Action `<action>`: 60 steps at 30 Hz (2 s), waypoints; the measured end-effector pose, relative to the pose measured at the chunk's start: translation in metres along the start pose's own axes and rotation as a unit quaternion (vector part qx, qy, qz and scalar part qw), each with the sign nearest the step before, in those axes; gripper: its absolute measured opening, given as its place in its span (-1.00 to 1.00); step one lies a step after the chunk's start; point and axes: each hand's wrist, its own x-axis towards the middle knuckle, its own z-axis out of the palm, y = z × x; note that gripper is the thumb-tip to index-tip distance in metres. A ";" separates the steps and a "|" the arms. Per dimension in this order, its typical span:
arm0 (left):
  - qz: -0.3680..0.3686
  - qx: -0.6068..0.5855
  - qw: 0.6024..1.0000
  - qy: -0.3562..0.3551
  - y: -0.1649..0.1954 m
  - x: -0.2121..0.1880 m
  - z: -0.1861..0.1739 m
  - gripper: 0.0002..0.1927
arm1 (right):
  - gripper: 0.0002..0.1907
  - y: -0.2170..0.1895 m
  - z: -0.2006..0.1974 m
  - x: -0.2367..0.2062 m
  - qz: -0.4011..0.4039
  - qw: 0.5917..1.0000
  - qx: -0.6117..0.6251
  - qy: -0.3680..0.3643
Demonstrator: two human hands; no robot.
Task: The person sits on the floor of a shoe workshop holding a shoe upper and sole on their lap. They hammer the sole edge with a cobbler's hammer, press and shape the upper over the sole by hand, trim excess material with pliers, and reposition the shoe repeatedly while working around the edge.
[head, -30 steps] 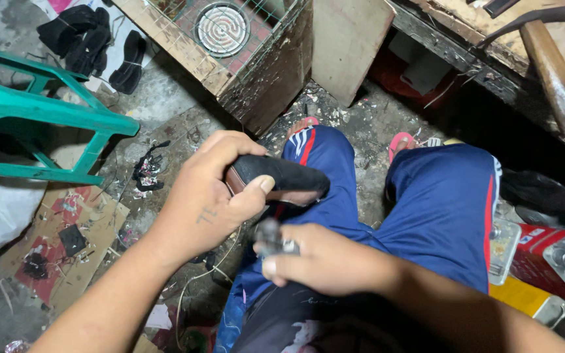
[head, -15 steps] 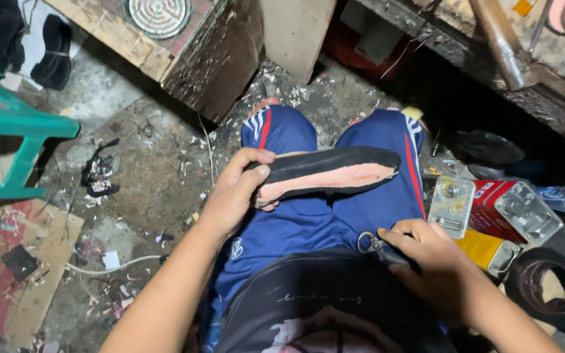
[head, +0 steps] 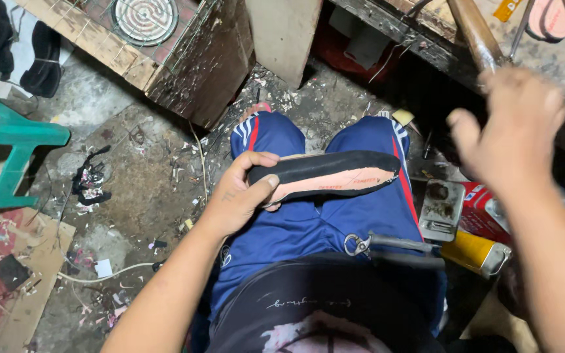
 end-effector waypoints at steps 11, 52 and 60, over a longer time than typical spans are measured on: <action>0.074 0.076 0.993 -0.042 0.013 0.004 0.004 -0.22 | -0.64 0.031 0.046 0.038 0.094 0.989 0.112 0.037; 0.147 0.206 0.967 -0.009 0.019 0.014 0.015 -0.31 | -0.58 -0.127 -0.029 0.005 0.084 0.923 0.223 -0.302; 0.190 0.360 0.913 0.015 0.073 -0.010 0.021 -0.24 | -0.44 0.008 -0.004 0.038 0.126 0.990 0.063 0.004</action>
